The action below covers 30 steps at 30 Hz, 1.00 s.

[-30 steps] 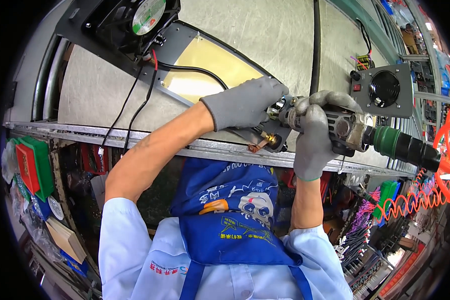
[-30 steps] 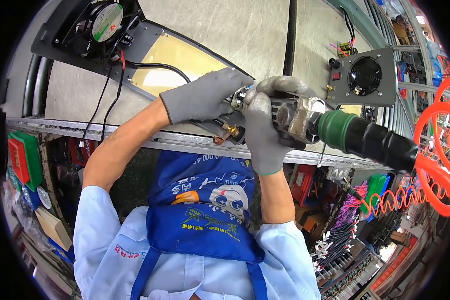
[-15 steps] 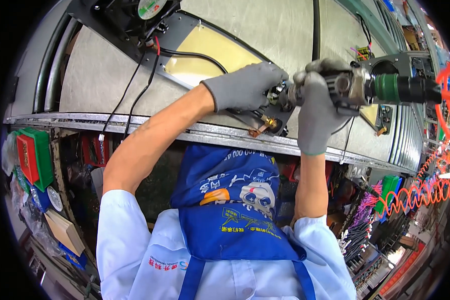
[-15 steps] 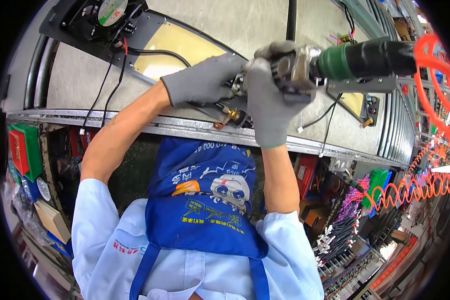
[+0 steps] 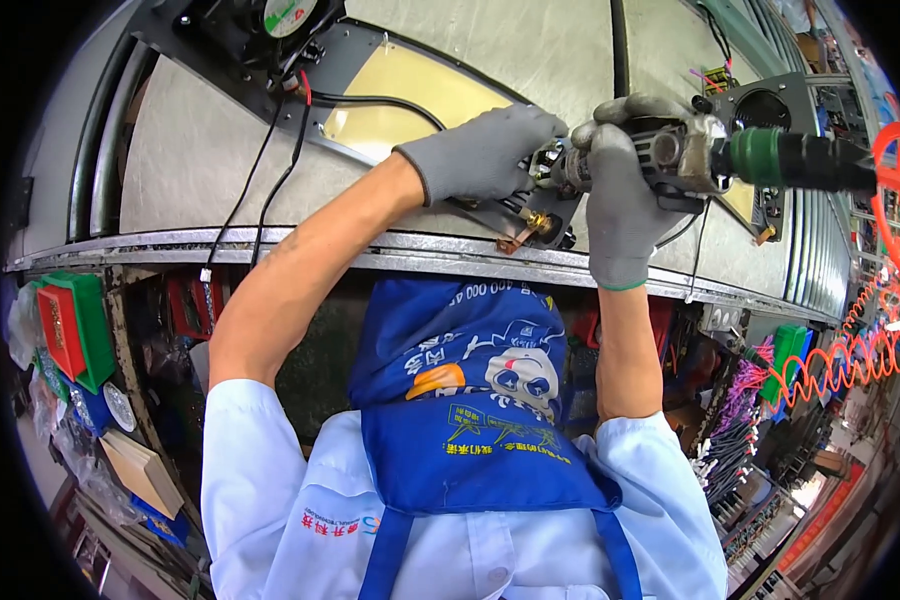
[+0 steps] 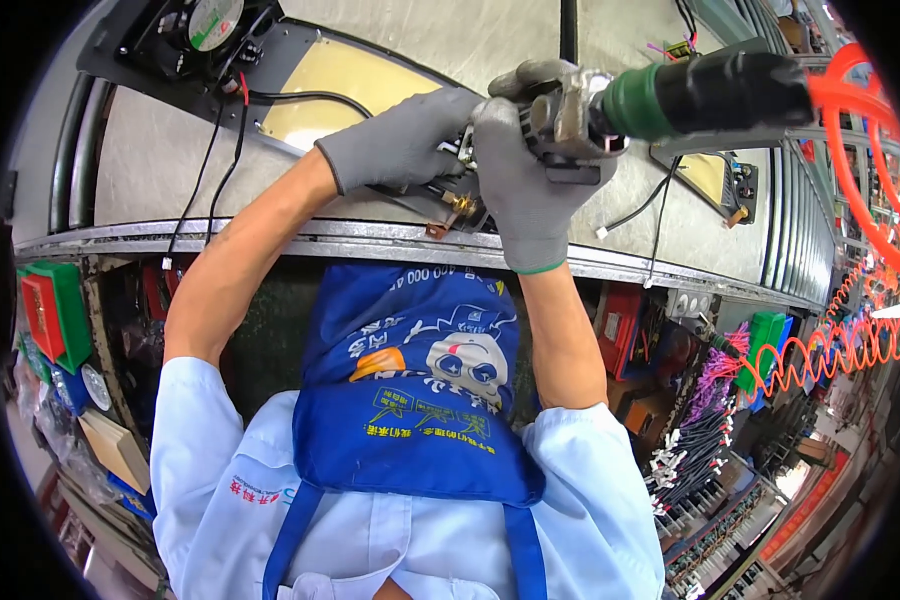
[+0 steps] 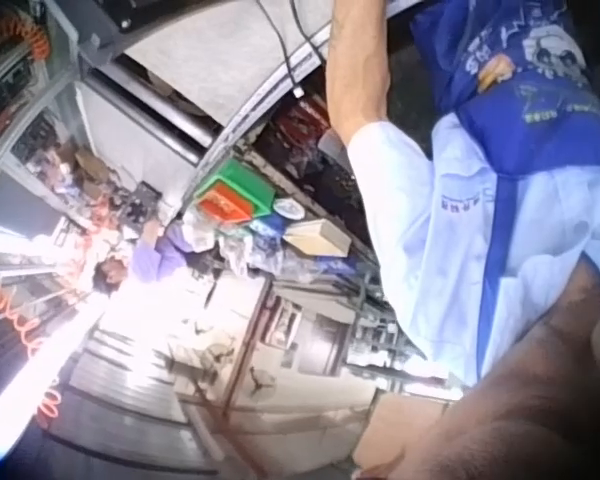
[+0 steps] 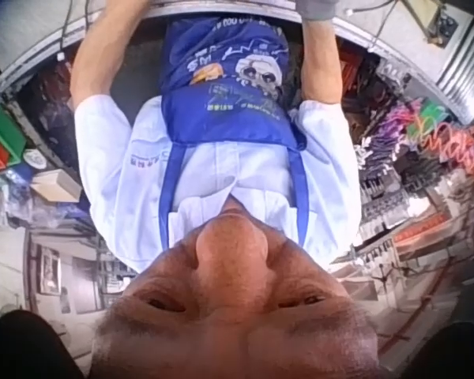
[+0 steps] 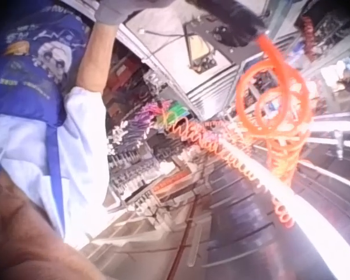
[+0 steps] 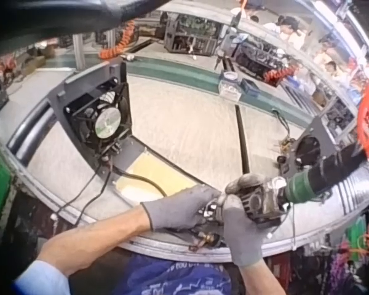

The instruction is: The person assembles an electronic unit by mounting a cooling fan and a circuit board onto a metal chassis with screws. The screws are driven by an electric screwdriver.

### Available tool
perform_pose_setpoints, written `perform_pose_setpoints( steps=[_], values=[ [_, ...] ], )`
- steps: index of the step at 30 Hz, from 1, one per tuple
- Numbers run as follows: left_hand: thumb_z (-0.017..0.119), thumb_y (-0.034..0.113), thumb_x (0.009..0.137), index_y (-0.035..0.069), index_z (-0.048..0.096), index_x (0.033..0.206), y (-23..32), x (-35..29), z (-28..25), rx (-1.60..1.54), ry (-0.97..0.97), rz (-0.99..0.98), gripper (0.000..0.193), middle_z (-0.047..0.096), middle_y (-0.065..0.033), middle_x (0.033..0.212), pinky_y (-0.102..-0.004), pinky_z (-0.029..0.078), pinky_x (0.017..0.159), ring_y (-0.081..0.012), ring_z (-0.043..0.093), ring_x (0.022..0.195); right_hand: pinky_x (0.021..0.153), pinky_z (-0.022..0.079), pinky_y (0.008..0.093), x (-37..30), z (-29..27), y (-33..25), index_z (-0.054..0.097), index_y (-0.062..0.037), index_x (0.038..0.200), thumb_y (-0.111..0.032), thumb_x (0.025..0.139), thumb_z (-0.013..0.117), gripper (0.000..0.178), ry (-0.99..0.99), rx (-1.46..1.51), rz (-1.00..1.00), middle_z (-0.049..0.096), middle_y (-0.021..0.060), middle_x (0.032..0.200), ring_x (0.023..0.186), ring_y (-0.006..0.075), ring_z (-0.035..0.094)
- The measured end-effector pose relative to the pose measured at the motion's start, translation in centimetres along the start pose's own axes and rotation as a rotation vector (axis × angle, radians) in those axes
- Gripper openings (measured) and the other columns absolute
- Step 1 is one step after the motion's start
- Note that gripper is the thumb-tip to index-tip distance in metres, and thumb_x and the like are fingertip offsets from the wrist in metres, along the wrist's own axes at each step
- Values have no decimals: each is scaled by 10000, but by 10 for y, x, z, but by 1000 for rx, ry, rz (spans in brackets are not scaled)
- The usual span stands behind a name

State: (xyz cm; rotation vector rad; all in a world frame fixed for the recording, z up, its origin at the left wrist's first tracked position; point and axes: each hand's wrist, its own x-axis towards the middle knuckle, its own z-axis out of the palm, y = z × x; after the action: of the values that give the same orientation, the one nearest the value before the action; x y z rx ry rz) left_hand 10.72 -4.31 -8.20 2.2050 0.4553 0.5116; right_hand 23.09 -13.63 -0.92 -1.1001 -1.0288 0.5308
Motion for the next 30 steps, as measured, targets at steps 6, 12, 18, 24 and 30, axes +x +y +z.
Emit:
perform_pose_setpoints(
  steps=[6,12,18,24,30],
  values=[
    [742,116,783,23,536,1382,-1,-6,-1,17,-16,-12,640,610,-216,1281,-460,485,1055,-385,575,1243,764,578,290,-1,-7,-10,614,-6,1111,87,822,692,314,21,-22,-45,699,87,957,865,128,679],
    [767,126,801,60,468,1456,1,-6,-2,81,-43,-22,723,568,-190,1370,-470,456,1091,-378,552,1293,773,588,302,-4,-8,-45,505,-12,1211,106,878,638,378,3,167,-11,661,123,1033,866,147,670],
    [778,133,802,66,467,1469,-2,-6,-2,93,-18,-22,739,586,-199,1350,-473,469,1078,-383,566,1278,803,570,302,-9,-13,-29,521,-13,1181,99,865,633,354,-30,92,-21,652,121,1033,890,142,658],
    [775,107,809,39,478,1464,-4,-3,-3,50,-27,-31,721,615,-213,1309,-461,491,1063,-387,596,1240,828,568,317,-10,-11,-20,540,-9,1147,103,837,635,343,-38,-12,-29,654,122,1030,897,148,660],
    [781,83,799,28,478,1466,-6,-5,0,-3,6,-2,734,613,-214,1308,-458,492,1059,-388,592,1235,824,564,306,-10,-4,-15,551,5,1130,108,824,646,337,11,-32,71,666,121,1007,901,144,662]
  ],
)
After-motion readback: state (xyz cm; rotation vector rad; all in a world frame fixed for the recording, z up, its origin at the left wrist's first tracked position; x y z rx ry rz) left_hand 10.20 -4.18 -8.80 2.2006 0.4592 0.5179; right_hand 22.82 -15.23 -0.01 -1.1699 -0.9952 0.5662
